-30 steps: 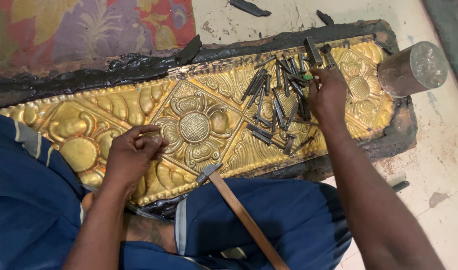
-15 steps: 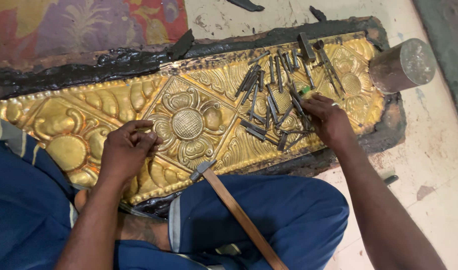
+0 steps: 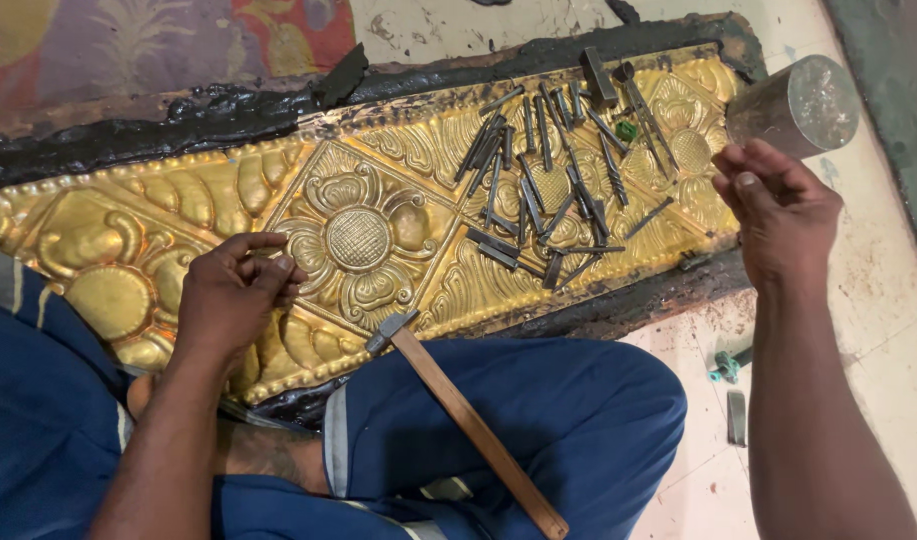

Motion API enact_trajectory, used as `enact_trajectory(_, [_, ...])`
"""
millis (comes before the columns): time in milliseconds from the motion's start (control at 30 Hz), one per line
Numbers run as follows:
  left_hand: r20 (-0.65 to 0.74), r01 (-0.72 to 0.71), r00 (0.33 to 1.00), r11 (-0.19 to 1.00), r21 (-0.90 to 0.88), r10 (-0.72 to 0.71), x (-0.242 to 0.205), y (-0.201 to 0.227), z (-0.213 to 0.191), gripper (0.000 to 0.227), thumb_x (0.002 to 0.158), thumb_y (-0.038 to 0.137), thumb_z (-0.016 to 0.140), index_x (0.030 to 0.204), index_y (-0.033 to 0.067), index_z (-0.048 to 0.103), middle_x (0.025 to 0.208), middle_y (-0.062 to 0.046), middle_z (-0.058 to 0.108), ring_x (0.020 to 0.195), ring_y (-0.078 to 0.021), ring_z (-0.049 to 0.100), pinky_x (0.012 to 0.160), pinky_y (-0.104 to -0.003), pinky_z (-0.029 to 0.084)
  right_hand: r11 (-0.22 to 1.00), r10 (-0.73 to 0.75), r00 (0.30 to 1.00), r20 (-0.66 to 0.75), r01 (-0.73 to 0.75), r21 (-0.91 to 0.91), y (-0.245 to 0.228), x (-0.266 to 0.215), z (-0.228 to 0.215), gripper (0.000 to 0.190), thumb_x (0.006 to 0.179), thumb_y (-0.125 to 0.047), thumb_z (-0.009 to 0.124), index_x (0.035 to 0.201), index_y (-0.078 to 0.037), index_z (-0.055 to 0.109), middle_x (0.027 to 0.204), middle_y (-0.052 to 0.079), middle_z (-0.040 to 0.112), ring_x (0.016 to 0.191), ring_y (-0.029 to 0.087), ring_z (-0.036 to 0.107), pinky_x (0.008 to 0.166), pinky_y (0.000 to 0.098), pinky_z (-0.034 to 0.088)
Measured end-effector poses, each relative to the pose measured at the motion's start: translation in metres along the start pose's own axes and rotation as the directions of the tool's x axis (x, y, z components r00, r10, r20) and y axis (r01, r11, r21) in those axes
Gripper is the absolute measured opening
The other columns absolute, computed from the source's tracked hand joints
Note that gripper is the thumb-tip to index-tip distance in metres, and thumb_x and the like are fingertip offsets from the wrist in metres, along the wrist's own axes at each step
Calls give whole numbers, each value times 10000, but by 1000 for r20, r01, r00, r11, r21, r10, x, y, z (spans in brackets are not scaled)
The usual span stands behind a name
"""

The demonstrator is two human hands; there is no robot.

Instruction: The person sits on the floor and uses a hammer and various chisels to carve intricate floral patterns into a large, gold-colored metal panel. They repeatedly select different chisels from a pile on the panel and strike them to refine the design.

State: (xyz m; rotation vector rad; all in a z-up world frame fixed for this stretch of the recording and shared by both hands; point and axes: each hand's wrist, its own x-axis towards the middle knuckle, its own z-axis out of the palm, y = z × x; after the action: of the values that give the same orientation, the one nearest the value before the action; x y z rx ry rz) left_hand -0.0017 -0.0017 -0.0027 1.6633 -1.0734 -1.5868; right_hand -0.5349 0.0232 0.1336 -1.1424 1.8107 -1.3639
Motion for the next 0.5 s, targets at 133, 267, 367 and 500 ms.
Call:
enact_trajectory(133, [9,-1,1000,1000,12,1,-2,1,-1,303,985,102,645,1272,4,654,898,-112,782,723,-118,693,649,-258,560,994,76,996,-44,-73,77,-6,-16,7,274,1072,49,588,1344,68,610,1199,181,710,1088,254,746,919,347,656])
enact_trajectory(267, [15,-10,1000,1000,10,10,-2,2,-1,301,988,98,639,1273,0,653,903,-113,781,731,-114,697,648,-254,565,976,208,973,-102,-214,-48,1,-8,18,306,1069,-38,587,1364,41,616,1117,195,740,957,252,769,803,332,646])
enact_trajectory(367, [11,-8,1000,1000,1,8,0,-2,-1,299,990,97,635,1273,2,651,901,-117,779,725,-113,691,640,-252,557,940,254,967,18,-242,-239,16,14,31,313,1029,-53,615,1330,33,629,1113,175,745,933,229,776,792,322,618])
enact_trajectory(500, [11,-17,1000,999,-42,18,4,-7,0,279,988,95,636,1249,-1,651,887,-122,770,712,-117,688,627,-256,553,795,118,983,142,-8,-607,59,53,51,275,986,-89,689,1248,-14,727,1079,156,766,836,229,757,724,324,607])
